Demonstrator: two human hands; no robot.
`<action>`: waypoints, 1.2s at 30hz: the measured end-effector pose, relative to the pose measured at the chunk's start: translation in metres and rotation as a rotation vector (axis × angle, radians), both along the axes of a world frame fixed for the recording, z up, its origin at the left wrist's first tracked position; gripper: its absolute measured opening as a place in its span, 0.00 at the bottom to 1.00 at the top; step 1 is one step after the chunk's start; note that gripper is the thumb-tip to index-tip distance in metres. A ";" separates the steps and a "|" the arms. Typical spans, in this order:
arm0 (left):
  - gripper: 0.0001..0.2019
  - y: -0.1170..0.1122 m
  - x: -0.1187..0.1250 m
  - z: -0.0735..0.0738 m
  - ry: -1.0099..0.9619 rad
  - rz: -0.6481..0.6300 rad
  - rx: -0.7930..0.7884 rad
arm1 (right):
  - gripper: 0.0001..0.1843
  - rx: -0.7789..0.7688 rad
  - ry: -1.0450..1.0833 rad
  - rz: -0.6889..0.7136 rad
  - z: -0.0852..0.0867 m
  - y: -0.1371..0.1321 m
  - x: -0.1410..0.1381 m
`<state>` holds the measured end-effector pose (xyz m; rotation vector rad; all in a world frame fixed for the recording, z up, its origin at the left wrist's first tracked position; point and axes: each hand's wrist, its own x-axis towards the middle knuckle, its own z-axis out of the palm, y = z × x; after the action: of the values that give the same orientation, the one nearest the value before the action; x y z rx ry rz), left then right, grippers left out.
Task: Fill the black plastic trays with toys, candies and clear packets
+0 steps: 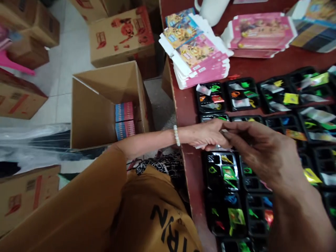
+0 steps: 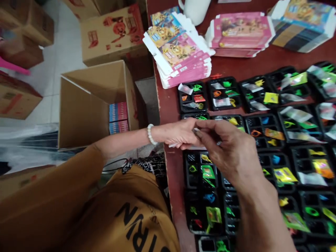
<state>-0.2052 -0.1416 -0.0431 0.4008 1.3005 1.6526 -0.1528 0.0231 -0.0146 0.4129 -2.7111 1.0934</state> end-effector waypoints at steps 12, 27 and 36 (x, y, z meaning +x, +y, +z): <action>0.07 0.018 -0.024 0.014 -0.460 0.345 0.074 | 0.07 0.352 0.250 -0.274 -0.007 0.065 0.055; 0.04 0.062 -0.005 0.016 -0.710 0.422 0.090 | 0.21 0.315 0.161 -0.165 -0.010 -0.001 0.066; 0.03 0.102 -0.001 0.028 -0.646 0.528 0.047 | 0.08 0.233 0.170 -0.247 -0.007 0.019 0.045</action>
<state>-0.2059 -0.0392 -0.0147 -0.4701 0.9072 2.0121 -0.1079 0.0417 -0.0214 0.1866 -2.6558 0.6517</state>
